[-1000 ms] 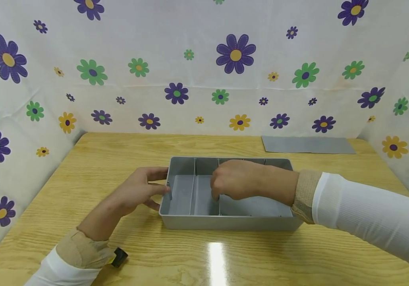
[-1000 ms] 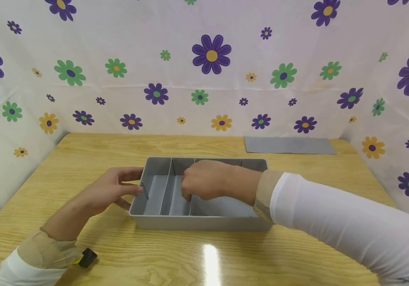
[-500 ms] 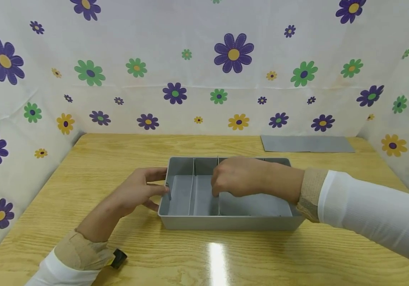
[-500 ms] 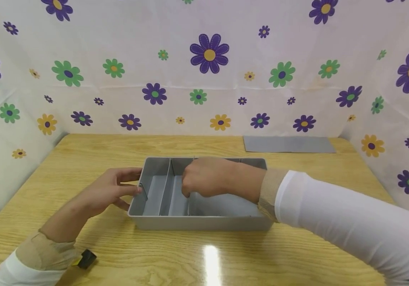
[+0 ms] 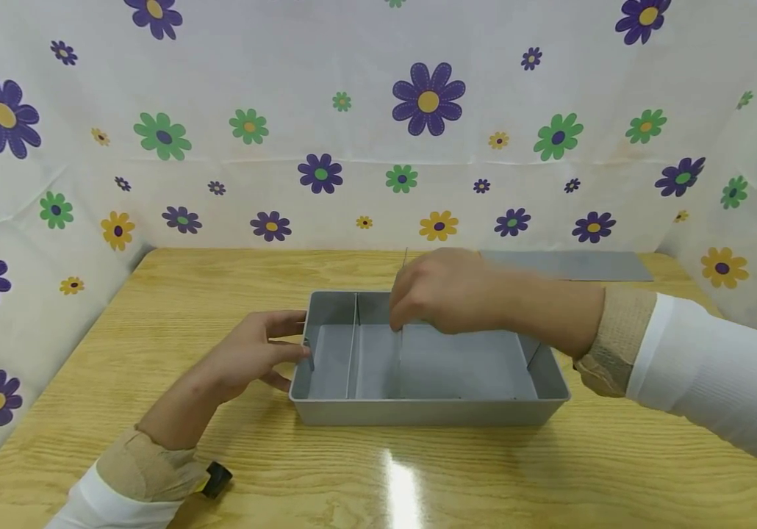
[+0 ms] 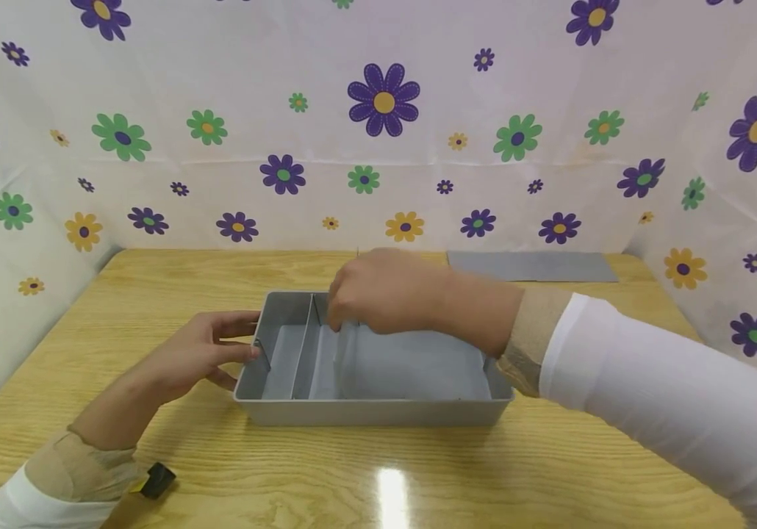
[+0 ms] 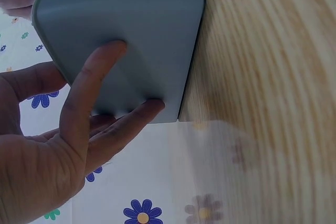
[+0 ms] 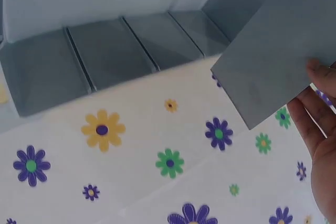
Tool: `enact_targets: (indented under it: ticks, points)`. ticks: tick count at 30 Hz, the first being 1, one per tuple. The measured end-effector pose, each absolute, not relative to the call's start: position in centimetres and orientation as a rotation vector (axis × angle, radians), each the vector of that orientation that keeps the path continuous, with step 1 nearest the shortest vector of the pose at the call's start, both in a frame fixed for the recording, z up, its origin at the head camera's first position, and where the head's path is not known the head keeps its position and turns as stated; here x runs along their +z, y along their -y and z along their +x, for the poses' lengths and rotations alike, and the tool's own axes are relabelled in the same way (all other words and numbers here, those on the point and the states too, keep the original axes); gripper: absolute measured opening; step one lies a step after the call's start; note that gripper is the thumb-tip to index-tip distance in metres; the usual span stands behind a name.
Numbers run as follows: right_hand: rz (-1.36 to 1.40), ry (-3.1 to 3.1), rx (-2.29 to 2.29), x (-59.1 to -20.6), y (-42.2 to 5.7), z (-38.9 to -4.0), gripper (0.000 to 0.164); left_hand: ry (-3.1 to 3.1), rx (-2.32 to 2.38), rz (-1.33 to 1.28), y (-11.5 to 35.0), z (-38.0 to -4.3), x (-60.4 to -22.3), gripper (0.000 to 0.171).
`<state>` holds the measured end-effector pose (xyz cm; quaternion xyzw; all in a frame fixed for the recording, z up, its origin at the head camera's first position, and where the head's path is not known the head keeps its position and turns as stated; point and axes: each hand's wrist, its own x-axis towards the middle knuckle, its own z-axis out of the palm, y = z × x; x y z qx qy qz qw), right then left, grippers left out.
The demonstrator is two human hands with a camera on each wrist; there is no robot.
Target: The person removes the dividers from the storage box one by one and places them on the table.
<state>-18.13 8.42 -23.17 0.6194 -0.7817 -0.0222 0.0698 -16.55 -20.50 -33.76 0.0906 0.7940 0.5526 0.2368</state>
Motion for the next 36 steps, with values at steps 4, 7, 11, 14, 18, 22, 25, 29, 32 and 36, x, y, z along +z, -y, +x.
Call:
enact_targets:
  ticks: [4,7,11,14,18,22,25,29,32,36]
  points:
    - [1.763,2.409,0.016,-21.3,-9.7,-18.2,0.046,-2.179,1.513,0.252,20.5,-16.5,-33.7,0.058]
    - [1.689,2.402,0.015,-20.7,-11.3,-18.8,0.037,-2.178,1.513,0.255,20.5,-16.5,-33.8,0.058]
    - [1.524,2.398,-0.064,-21.0,-14.5,-20.1,0.031,-2.177,1.508,0.267,20.4,-16.6,-33.8,0.058]
    - [1.366,2.423,-0.138,-21.6,-17.3,-21.0,0.028,-2.171,1.512,0.276,20.4,-16.7,-33.8,0.060]
    - [1.138,2.543,-0.227,-22.4,-21.1,-21.7,0.024,-2.163,1.523,0.277,20.5,-16.7,-33.8,0.061]
    - [0.939,2.690,-0.255,-23.6,-25.1,-21.5,0.027,-2.155,1.521,0.269,20.5,-16.5,-33.8,0.061]
    - [0.847,2.753,-0.244,-25.5,-28.5,-20.7,0.027,-2.146,1.521,0.274,20.3,-16.6,-33.9,0.061]
    - [0.766,2.834,-0.250,-29.0,-32.6,-19.3,0.032,-2.151,1.519,0.291,20.3,-16.7,-34.0,0.060]
    - [0.729,2.915,-0.249,-30.9,-34.7,-18.7,0.036,-2.153,1.520,0.287,20.4,-16.7,-34.0,0.061]
    - [0.780,2.979,-0.203,-32.8,-36.6,-18.4,0.034,-2.145,1.529,0.280,20.5,-16.8,-34.0,0.061]
